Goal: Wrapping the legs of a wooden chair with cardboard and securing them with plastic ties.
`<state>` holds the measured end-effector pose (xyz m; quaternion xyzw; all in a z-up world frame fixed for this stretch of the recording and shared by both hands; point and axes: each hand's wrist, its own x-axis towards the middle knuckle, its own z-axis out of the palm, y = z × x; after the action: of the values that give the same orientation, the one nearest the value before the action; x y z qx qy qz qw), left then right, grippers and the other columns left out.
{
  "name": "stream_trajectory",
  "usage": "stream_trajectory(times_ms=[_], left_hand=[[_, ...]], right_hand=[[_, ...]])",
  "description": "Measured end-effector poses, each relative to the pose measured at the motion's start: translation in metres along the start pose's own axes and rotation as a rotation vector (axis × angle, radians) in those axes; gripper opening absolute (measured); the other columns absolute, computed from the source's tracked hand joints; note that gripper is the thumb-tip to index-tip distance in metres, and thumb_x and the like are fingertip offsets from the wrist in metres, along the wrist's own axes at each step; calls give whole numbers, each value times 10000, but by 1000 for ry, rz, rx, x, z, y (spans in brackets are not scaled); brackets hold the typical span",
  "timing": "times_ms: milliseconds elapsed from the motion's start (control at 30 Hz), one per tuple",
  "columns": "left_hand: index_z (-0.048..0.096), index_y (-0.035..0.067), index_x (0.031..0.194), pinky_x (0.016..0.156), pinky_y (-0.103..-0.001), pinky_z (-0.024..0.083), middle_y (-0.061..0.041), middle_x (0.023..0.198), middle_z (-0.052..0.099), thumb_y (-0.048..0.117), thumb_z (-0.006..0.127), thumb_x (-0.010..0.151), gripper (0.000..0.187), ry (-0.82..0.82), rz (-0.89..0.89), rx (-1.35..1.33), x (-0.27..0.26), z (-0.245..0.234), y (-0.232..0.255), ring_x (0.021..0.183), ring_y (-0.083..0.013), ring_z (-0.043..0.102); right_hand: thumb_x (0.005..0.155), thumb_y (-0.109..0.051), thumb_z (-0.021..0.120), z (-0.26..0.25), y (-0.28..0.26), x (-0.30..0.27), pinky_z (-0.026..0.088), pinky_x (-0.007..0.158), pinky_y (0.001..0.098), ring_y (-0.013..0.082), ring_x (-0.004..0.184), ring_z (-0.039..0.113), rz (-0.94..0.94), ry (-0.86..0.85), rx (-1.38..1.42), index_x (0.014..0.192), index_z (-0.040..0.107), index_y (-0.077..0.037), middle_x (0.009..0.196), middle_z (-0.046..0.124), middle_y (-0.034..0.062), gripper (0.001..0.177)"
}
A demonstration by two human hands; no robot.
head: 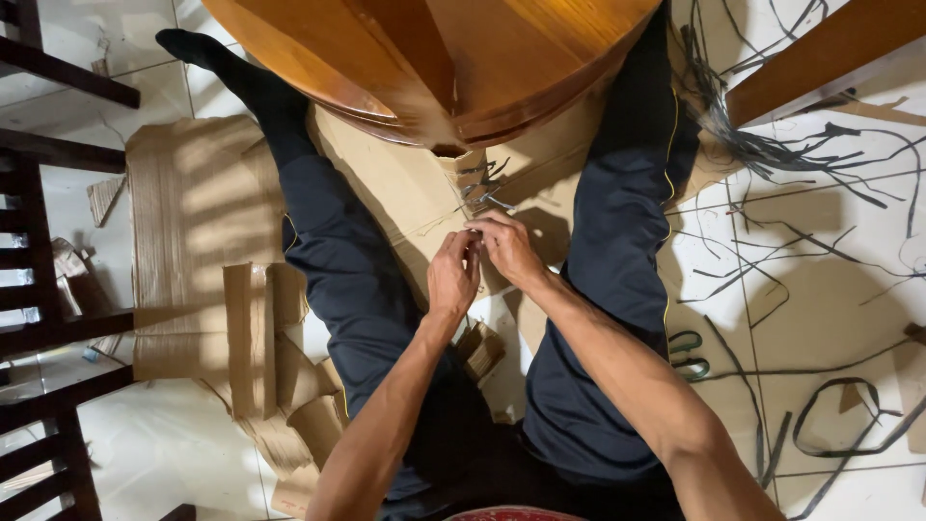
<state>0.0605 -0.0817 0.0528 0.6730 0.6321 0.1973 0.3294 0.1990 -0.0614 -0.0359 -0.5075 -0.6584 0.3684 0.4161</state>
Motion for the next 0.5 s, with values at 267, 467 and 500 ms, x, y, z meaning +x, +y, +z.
stream_trajectory(times_ms=[267,467,500], left_hand=[[670,225,1030,689,-429,590,-51,887,634,218,561,996,114,110,73,-62,14,-13,-5,801,-280,724],[688,196,1146,763,-508,586,-85,971,623,167,597,951,217,-74,63,151,35,-4,-30,885,-378,707],[699,206,1156,792,-513,588,-79,988,620,195,606,951,225,-135,52,225,37,-1,-33,894,-377,711]], right_hand=[[953,57,545,7,1,-3,574,852,423,348,956,708,5,-16,-38,1113,736,-35,1012,714,132,266],[913,49,638,4,-3,-4,574,842,430,339,941,708,7,-11,-79,1082,740,-46,979,701,109,219],[905,52,648,2,-4,-4,575,841,424,330,933,709,17,-16,-86,1080,744,-48,970,699,107,224]])
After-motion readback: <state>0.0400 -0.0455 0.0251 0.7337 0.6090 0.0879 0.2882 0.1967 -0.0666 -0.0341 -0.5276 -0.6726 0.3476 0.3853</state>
